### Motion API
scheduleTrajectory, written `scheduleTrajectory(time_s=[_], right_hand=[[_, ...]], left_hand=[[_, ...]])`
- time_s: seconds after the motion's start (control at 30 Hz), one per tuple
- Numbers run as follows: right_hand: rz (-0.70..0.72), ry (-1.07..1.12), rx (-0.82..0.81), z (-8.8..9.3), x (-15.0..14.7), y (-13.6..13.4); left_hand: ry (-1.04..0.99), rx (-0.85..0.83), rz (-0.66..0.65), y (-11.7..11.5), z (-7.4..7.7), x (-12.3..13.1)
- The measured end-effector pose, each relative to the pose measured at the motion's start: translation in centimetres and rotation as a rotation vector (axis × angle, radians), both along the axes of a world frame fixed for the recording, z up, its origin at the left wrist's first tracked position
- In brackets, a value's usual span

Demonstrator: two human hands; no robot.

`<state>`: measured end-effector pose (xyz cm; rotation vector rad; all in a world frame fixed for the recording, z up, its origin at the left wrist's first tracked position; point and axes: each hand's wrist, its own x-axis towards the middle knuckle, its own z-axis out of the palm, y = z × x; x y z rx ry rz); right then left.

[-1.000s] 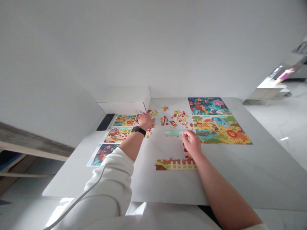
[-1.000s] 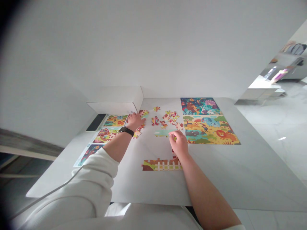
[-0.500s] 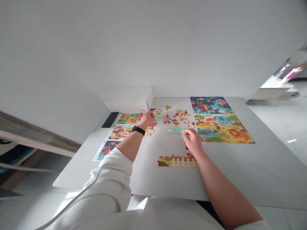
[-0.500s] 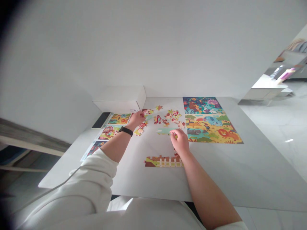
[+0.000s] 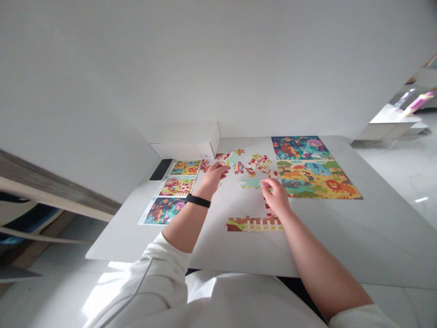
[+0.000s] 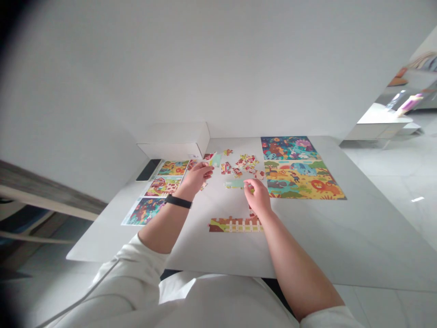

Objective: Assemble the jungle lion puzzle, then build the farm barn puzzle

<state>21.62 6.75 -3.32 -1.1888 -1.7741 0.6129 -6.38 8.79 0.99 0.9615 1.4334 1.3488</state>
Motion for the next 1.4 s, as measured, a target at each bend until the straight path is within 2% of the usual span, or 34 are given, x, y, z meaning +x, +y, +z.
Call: scheduleTrajectory(time_s=[0.2, 0.33, 0.43, 0.53, 0.67, 0.77, 0.87, 1.03, 1.23, 1.3, 1.4], right_hand=[[0.109, 0.254, -0.183, 1.5, -0.5, 0.6], [0.238, 0.325, -0.384, 3.2, -2.8, 2.2], [0.301, 0.398, -0.451, 3.8, -5.1, 3.1], [0.321, 0.484, -0.485, 3.4, -6.6, 3.4], [0.241, 0.576, -0.512, 1.7, -6.7, 3.5], [0.183, 0.538, -0.489, 0.4, -6.2, 3.7], [0.191, 0.474, -0.461, -0.3, -5.9, 3.7], [0.228, 0.428, -0.451, -0.2, -6.1, 3.2], [0.250, 0.477, -0.509, 0.2, -6.2, 3.2], [0.227, 0.491, -0.503, 0.2, -6.0, 3.4], [0.164, 0.489, -0.484, 0.3, -5.9, 3.6]], left_hand=[[-0.304, 0.070, -0.142, -4.1, -0.1, 3.6], [-0.421, 0.098, -0.162, -4.8, -0.7, 4.4], [-0.424, 0.091, -0.148, -4.8, -1.3, 4.5], [-0.368, 0.084, -0.150, -4.8, -1.8, 4.4], [-0.189, 0.099, -0.187, -5.0, -1.9, 3.8], [-0.059, 0.153, -0.132, -4.8, -1.9, 3.1], [0.006, 0.182, -0.086, -4.3, -2.2, 2.6], [-0.014, 0.213, -0.155, -3.6, -3.1, 2.4], [-0.009, 0.228, -0.109, -3.5, -4.0, 2.5], [0.099, 0.261, -0.106, -3.7, -4.0, 2.5], [0.430, 0.417, -0.091, -4.2, -3.5, 2.0]])
